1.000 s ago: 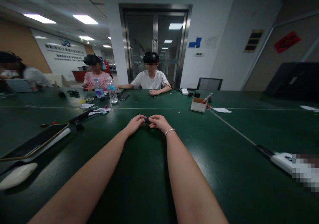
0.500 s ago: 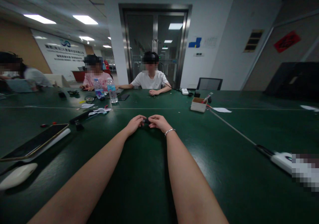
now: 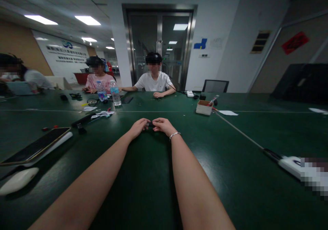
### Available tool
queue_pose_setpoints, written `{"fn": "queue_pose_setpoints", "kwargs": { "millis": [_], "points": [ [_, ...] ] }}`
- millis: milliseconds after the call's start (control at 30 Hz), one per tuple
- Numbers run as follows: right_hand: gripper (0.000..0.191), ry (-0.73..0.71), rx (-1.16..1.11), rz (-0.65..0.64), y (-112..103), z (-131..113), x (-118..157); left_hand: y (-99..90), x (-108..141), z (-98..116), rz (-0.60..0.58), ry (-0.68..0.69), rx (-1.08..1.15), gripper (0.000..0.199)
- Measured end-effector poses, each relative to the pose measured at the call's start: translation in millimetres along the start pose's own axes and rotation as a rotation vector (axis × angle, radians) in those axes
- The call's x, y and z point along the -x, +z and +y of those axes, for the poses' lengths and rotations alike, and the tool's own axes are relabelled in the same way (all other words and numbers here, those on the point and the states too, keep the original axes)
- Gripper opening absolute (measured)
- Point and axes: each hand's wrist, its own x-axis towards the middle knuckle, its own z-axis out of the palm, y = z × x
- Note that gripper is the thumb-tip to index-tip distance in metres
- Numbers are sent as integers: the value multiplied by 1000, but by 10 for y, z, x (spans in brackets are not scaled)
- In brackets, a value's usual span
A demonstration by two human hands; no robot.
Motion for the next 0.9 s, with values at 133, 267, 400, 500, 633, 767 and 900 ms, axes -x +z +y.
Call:
{"fn": "queue_pose_setpoints", "kwargs": {
  "millis": [133,267,400,500,633,767,900],
  "points": [
    [11,-7,6,-2,-1,1,6,-11,16,26,-7,1,-34,29],
    [13,-11,4,-9,-6,7,9,-19,14,18,-16,-15,-2,31],
    [14,-11,-13,-10,-13,12,5,-16,3,-4,4,26,-15,26],
    [14,-10,-15,-10,-11,10,6,-11,8,-7,-2,23,33,26],
    [13,-4,-12,6,4,-1,16,-13,25,-6,-3,52,45,24],
    [10,-1,-27,34,21,-8,22,-27,32,-3,-3,88,140,28],
    [12,16,23,61,36,-4,2,-37,33,37,7,126,213,30]
  ]
}}
